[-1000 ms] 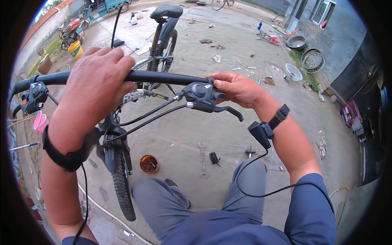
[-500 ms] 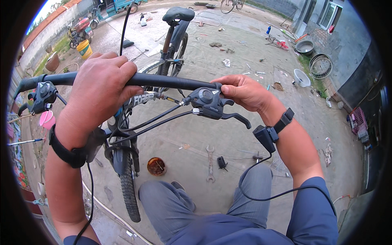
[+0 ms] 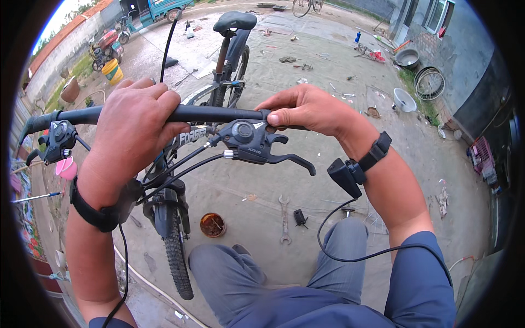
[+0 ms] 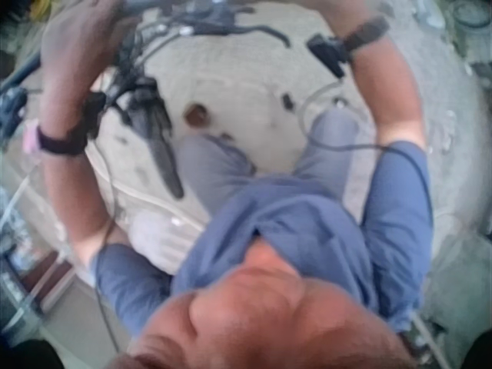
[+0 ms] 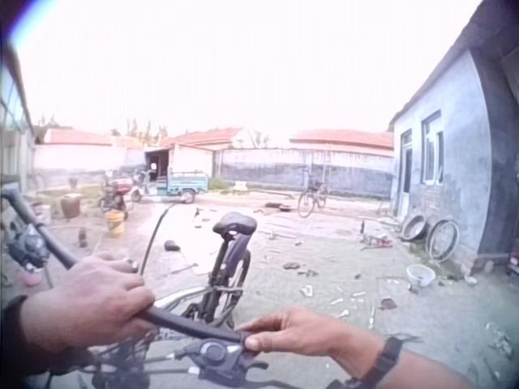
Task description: The person works on a bicycle's handlebar area, installing a brake lever and grip, and tightening bolts with a wrench. The person adjusts the brake lever position and secures the grip on the handlebar.
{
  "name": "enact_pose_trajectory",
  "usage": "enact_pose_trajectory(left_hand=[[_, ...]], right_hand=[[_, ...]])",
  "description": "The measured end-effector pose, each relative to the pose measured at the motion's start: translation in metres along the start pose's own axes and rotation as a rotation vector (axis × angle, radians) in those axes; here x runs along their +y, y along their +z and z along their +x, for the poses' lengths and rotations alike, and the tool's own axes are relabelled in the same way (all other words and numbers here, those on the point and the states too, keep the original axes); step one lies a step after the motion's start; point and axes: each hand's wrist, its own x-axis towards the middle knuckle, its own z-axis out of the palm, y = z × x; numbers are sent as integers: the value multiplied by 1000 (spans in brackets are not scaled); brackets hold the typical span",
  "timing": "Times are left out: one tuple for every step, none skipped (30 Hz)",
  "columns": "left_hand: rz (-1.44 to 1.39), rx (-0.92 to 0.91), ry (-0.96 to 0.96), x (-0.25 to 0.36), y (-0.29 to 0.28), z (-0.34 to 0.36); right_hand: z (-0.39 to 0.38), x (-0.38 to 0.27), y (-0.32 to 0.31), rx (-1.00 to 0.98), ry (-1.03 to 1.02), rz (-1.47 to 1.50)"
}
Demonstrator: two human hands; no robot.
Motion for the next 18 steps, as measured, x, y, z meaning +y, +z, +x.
enact_pose_trajectory(left_hand=[[0,-16,-11,0,0,0],[3,-17,-13,0,-1,0],[11,-11,-13,0,-1,0],[3,-19,-15,1,-1,0],[1,-21,-14,1,-1,0],[3,-9,-5,1,-2,1],[-21,-40,-11,0,-3,1],[-41,-58,-10,-1,-4,2],[-57,-60,5,-2,-6,2],[-107,-89,-3,-3,-8,3],[-154,-100,0,-6,-11,4],[-207,-108,6,-8,-13,5],[-233,-141,-2,-9,-15,6],[-262,-169,-8,-10,-17,7],[-300,-190,-20,-10,-18,7],[-283,-198,-13,-10,-19,7],[-277,-197,-11,-8,-19,8],[-279,-181,-1,-7,-19,8]], right_hand=[[2,-2,1,-1,-5,-20],[3,-4,1,2,-13,-55],[4,-5,2,-4,-8,-42],[4,-7,2,-5,-6,-41],[5,-9,3,-8,-12,-42],[6,-10,4,-11,-12,-70],[9,-12,5,-17,-20,-99],[11,-13,6,-10,-18,-149],[13,-14,8,-31,-34,-101],[15,-15,9,-40,-39,-75],[15,-16,10,-49,-51,-58],[15,-16,11,-48,-30,-33],[16,-17,12,-49,-15,-16],[16,-18,13,-40,10,-7],[16,-19,15,-46,-9,-15],[16,-20,16,-42,-19,-33],[17,-21,18,-37,-34,-50],[21,-22,21,-44,-48,-33]])
